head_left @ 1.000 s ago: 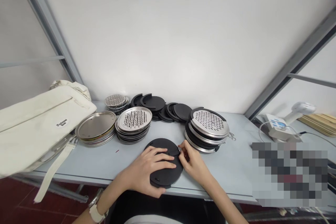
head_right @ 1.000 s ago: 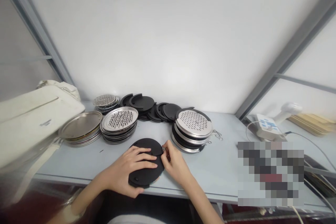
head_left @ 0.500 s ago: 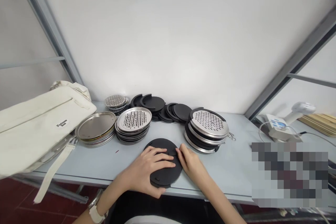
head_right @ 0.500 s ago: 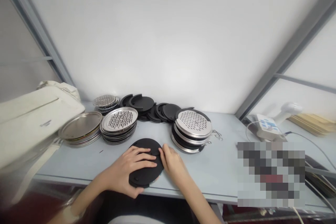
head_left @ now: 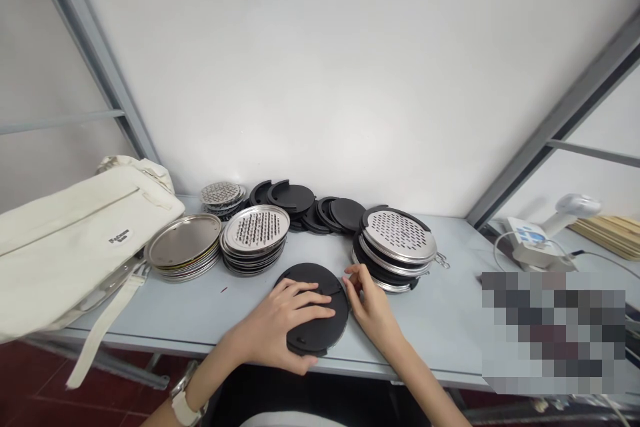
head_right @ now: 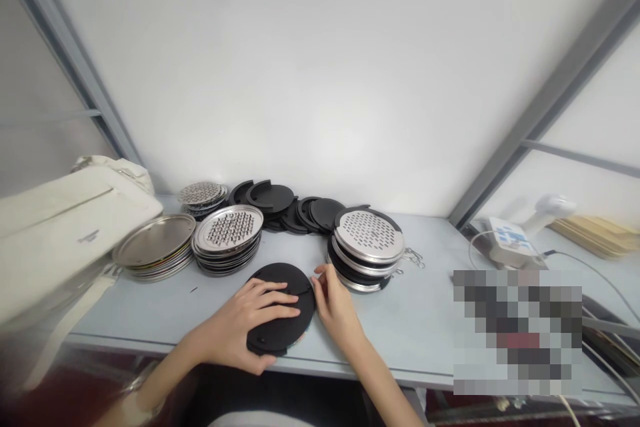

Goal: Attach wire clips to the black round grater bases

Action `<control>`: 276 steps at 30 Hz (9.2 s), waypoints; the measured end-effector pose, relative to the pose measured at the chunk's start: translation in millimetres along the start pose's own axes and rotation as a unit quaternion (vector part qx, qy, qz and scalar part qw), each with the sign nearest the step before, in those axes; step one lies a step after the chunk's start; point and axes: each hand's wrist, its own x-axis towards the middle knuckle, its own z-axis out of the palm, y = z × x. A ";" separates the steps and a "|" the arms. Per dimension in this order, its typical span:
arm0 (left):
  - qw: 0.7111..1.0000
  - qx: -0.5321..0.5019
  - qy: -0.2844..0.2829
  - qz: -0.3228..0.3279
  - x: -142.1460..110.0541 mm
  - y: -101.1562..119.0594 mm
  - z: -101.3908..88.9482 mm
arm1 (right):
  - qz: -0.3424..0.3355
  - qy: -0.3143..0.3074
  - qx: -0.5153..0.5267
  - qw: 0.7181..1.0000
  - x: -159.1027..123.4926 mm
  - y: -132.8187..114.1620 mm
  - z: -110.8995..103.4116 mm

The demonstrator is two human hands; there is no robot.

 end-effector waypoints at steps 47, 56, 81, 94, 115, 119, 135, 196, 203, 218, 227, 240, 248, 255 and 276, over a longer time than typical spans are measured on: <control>1.000 -0.006 -0.004 0.002 -1.8 -2.5 1.4 | -0.011 -0.013 0.013 1.000 7.1 -5.4 0.2; 1.000 -0.006 0.000 0.006 -1.2 -2.3 2.1 | -0.010 -0.031 0.023 0.999 6.7 -3.5 -2.5; 1.000 0.000 0.010 0.008 -1.2 -4.1 4.5 | 0.004 -0.051 -0.005 0.999 0.7 -2.5 0.7; 1.000 0.005 -0.004 -0.002 -0.8 -2.3 3.2 | 0.013 -0.055 -0.013 0.998 0.5 -2.8 2.2; 1.000 0.009 0.009 0.006 -1.3 -3.1 4.3 | 0.010 -0.059 -0.022 0.998 0.9 -2.1 2.5; 1.000 0.010 0.013 0.009 -0.9 -3.2 4.2 | 0.009 -0.059 -0.019 0.998 1.0 -0.8 2.7; 1.000 -0.001 0.009 0.006 -0.8 -3.5 4.8 | 0.008 -0.058 -0.018 0.998 1.3 -2.1 1.6; 0.999 0.006 0.036 -0.002 -0.8 -4.4 5.1 | -0.015 -0.042 0.021 0.999 2.4 -10.6 -2.3; 0.999 0.007 0.033 -0.006 -0.7 -3.8 4.7 | -0.013 -0.044 0.023 0.999 1.4 -3.4 1.9; 1.000 0.008 0.028 -0.008 -0.6 -3.7 4.3 | 0.018 -0.065 0.004 0.998 2.7 -7.0 1.0; 0.999 0.010 0.036 -0.009 -0.4 -3.7 5.5 | 0.042 -0.057 0.009 0.997 1.4 -5.6 1.6; 1.000 0.014 0.019 -0.015 0.1 -3.6 4.4 | 0.041 -0.070 -0.014 0.997 1.6 -7.5 0.3; 1.000 0.012 0.023 -0.015 0.0 -3.1 5.2 | 0.051 -0.083 -0.084 0.992 1.4 -6.4 1.8; 0.999 0.016 0.025 -0.012 -0.5 -3.3 4.3 | 0.053 -0.097 -0.102 0.989 2.8 -5.7 0.5; 0.999 0.023 0.028 -0.017 -0.4 -2.4 4.9 | 0.002 -0.112 -0.147 0.983 3.3 -3.4 -6.7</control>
